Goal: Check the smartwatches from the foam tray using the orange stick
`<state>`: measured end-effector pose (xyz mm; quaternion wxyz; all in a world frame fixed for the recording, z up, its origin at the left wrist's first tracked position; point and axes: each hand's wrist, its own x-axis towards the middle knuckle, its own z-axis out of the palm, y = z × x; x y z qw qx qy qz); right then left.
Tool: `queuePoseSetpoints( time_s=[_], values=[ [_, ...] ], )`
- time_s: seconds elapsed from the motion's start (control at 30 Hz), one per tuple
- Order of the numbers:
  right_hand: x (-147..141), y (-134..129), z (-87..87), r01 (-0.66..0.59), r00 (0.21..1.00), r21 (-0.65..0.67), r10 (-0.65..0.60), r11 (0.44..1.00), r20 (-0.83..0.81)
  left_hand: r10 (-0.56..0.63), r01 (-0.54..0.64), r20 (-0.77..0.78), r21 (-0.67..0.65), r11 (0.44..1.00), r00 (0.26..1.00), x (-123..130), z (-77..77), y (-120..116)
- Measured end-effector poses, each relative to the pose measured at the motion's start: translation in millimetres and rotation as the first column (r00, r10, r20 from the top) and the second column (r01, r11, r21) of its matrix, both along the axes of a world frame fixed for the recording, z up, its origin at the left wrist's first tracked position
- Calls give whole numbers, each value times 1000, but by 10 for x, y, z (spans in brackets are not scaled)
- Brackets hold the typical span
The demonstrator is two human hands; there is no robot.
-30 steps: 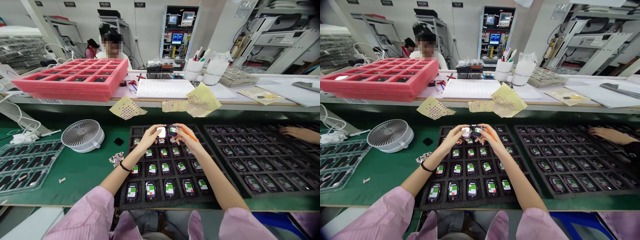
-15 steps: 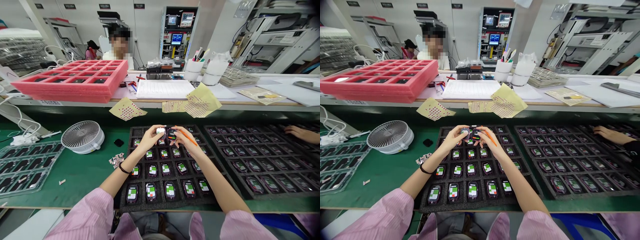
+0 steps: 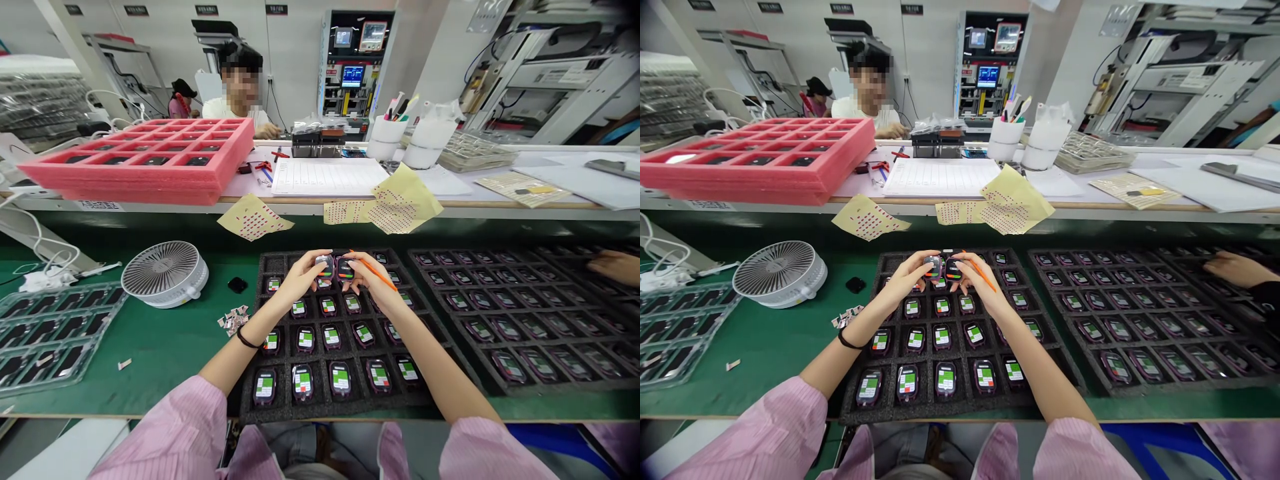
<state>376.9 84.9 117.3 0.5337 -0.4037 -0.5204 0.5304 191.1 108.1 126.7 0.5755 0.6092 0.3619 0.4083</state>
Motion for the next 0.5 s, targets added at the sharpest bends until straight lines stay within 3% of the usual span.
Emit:
queuePoseSetpoints(
  time_s=[0.27,0.5],
  values=[
    [41,-14,40,-14,1000,-15,14,1000,-6,11,-10,9,-30,999,1000,-2,22,-25],
    [231,-114,238,-118,993,41,117,992,13,-128,136,144,-45,990,981,-120,268,-140]
  ],
)
